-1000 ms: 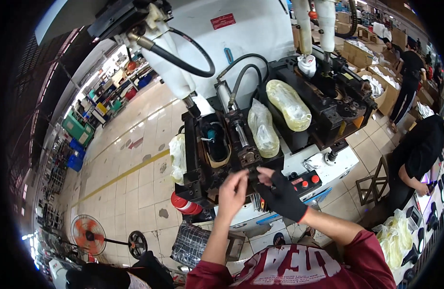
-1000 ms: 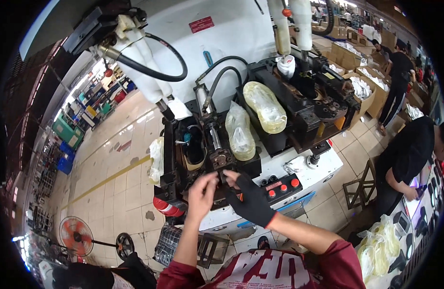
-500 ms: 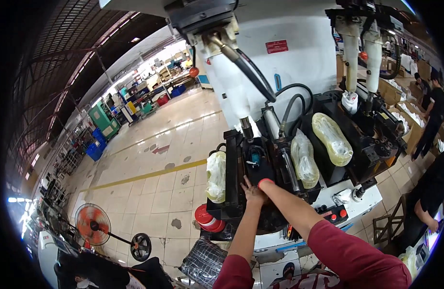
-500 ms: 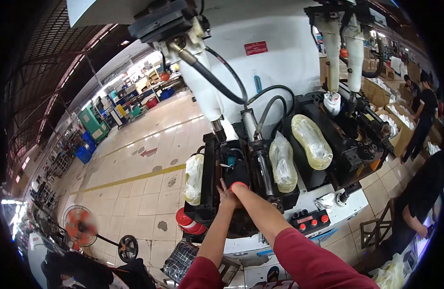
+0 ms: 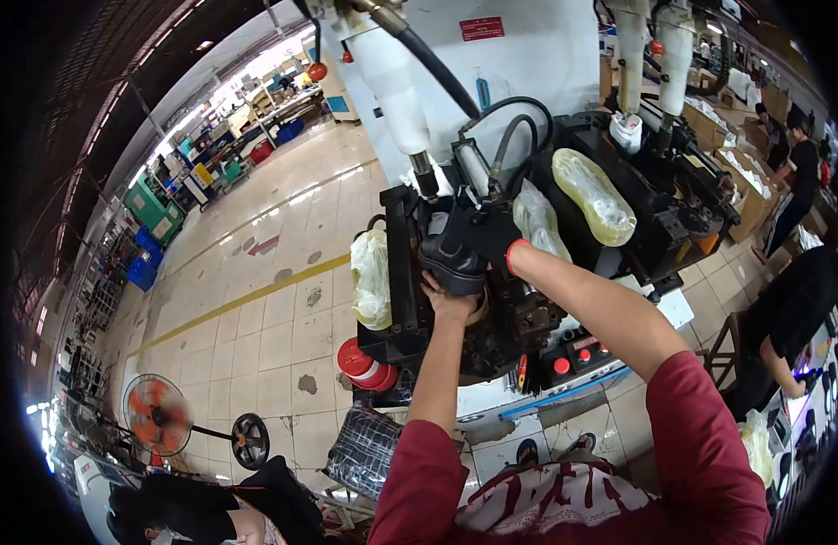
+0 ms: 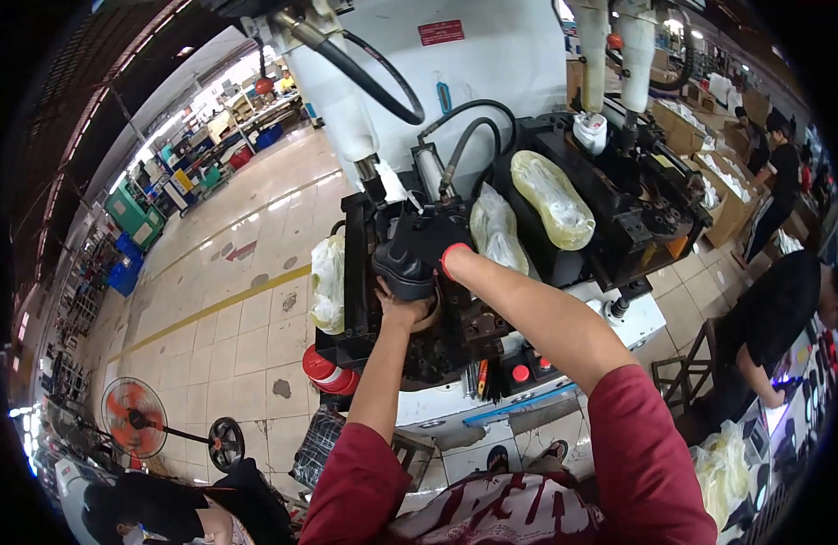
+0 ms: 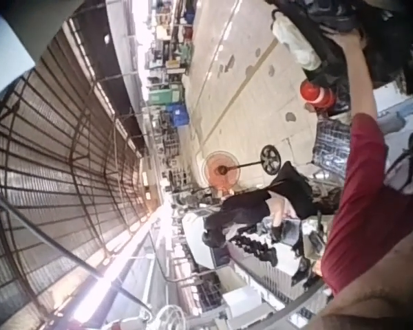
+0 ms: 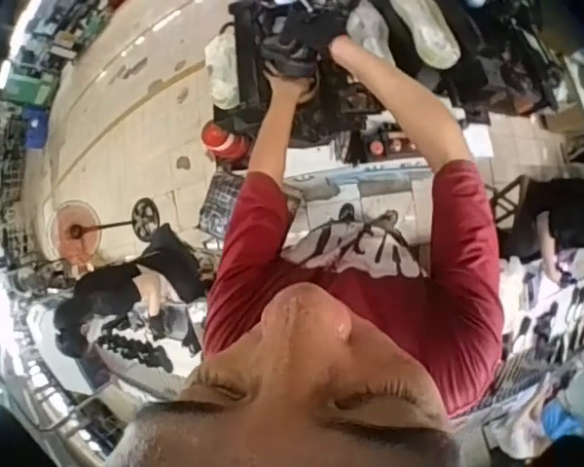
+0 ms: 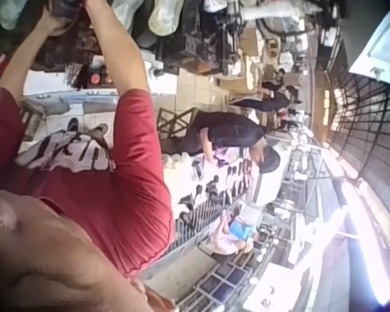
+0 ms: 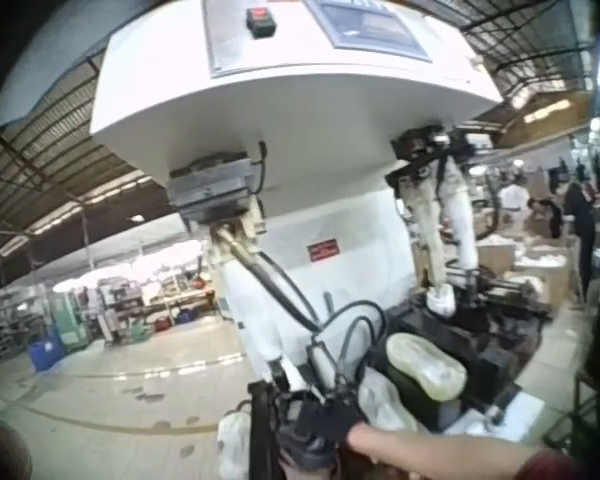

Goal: Using a sole-press machine to attach soles to boots in a manufacturing setting.

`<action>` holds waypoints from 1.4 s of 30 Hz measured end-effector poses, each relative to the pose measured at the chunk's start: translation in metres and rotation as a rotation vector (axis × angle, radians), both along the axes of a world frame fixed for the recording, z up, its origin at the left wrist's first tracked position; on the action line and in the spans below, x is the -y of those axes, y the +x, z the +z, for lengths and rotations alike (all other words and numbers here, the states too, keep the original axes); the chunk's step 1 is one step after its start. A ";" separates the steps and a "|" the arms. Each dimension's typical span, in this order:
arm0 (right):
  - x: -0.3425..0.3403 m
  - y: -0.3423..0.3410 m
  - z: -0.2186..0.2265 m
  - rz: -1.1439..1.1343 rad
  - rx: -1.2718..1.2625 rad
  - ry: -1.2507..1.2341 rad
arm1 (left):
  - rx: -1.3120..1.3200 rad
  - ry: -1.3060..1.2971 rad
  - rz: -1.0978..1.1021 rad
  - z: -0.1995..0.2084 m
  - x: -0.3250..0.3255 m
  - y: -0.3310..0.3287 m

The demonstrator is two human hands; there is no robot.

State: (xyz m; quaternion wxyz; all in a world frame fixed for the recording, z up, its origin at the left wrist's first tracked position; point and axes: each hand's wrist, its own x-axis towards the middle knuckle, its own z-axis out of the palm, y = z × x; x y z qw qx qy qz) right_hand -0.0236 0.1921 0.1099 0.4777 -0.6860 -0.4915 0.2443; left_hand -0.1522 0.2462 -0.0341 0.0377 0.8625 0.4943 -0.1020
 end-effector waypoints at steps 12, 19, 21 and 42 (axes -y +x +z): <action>0.318 0.017 0.052 -0.011 -0.106 0.314 | 1.818 -1.359 -0.173 0.182 0.138 -0.010; 0.455 0.070 -0.021 -0.092 0.504 0.530 | 1.713 -1.031 -0.498 0.195 0.250 0.081; 0.503 0.072 -0.016 -0.167 0.505 0.506 | 1.647 -0.878 -0.674 0.197 0.283 0.118; 0.917 -0.069 -0.190 -2.159 -0.580 1.485 | 0.591 -1.180 -2.102 0.057 0.694 0.245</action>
